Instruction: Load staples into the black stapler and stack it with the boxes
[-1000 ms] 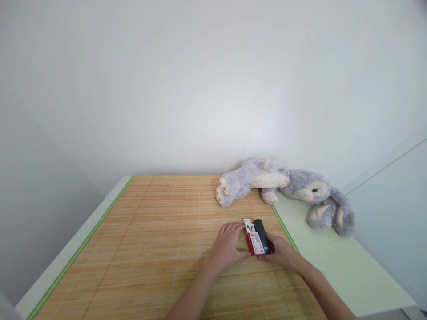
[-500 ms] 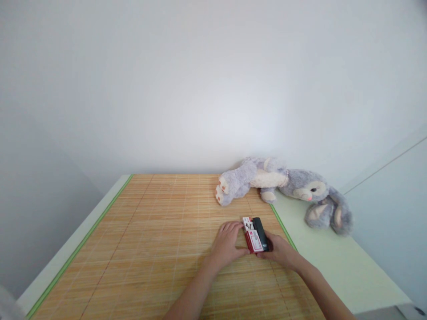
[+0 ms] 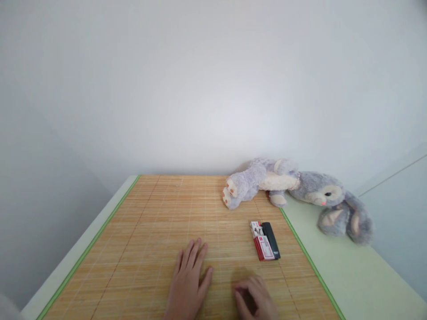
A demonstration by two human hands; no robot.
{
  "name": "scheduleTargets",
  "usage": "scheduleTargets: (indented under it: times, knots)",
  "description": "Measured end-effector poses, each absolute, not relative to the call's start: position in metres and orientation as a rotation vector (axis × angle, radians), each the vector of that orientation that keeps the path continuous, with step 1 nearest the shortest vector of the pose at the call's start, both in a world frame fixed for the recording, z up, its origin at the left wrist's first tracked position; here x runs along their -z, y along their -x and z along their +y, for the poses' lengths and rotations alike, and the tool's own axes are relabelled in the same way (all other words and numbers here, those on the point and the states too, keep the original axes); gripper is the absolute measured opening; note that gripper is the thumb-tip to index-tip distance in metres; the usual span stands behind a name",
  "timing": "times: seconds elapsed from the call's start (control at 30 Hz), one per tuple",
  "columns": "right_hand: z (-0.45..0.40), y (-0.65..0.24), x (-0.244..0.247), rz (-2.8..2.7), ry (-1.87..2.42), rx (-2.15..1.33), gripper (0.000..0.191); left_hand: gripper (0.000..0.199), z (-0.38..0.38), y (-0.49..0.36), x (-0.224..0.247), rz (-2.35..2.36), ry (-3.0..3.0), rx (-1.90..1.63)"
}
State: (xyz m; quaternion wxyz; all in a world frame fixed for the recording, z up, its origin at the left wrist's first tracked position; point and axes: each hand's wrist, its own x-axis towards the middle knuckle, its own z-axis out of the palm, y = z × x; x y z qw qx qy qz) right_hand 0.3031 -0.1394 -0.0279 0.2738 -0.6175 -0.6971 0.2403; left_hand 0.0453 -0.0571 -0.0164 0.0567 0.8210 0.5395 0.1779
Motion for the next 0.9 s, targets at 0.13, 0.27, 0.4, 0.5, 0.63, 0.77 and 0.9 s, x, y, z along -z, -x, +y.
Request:
scheduleTargets:
  times: [0.13,0.27,0.4,0.5,0.63,0.77,0.9]
  knots:
    - [-0.106,-0.241,0.017,-2.073,1.733,-0.401,0.056,0.065,-0.052,-0.052,0.012,1.706,-2.475,-0.513]
    - [-0.085,-0.226,0.000,-2.108,1.950,-0.302,0.066,0.062,-0.052,-0.052,0.011,1.755,-2.438,-0.531]
    - [-0.078,-0.219,-0.002,-2.079,2.073,-0.242,0.064,0.064,-0.054,-0.051,0.013,1.851,-2.373,-0.561]
    - [-0.077,-0.215,0.002,-2.056,2.122,-0.179,0.065,0.064,-0.055,-0.051,0.016,1.869,-2.352,-0.573]
    - [-0.078,-0.218,0.004,-2.076,2.117,-0.154,0.065,0.064,-0.056,-0.050,0.016,1.862,-2.349,-0.574]
    - [-0.077,-0.225,0.003,-2.093,2.100,-0.153,0.066,0.065,-0.053,-0.048,0.012,1.849,-2.358,-0.583]
    - [-0.076,-0.225,0.008,-2.048,2.142,-0.054,0.068,0.066,-0.049,-0.046,0.010,1.839,-2.365,-0.579]
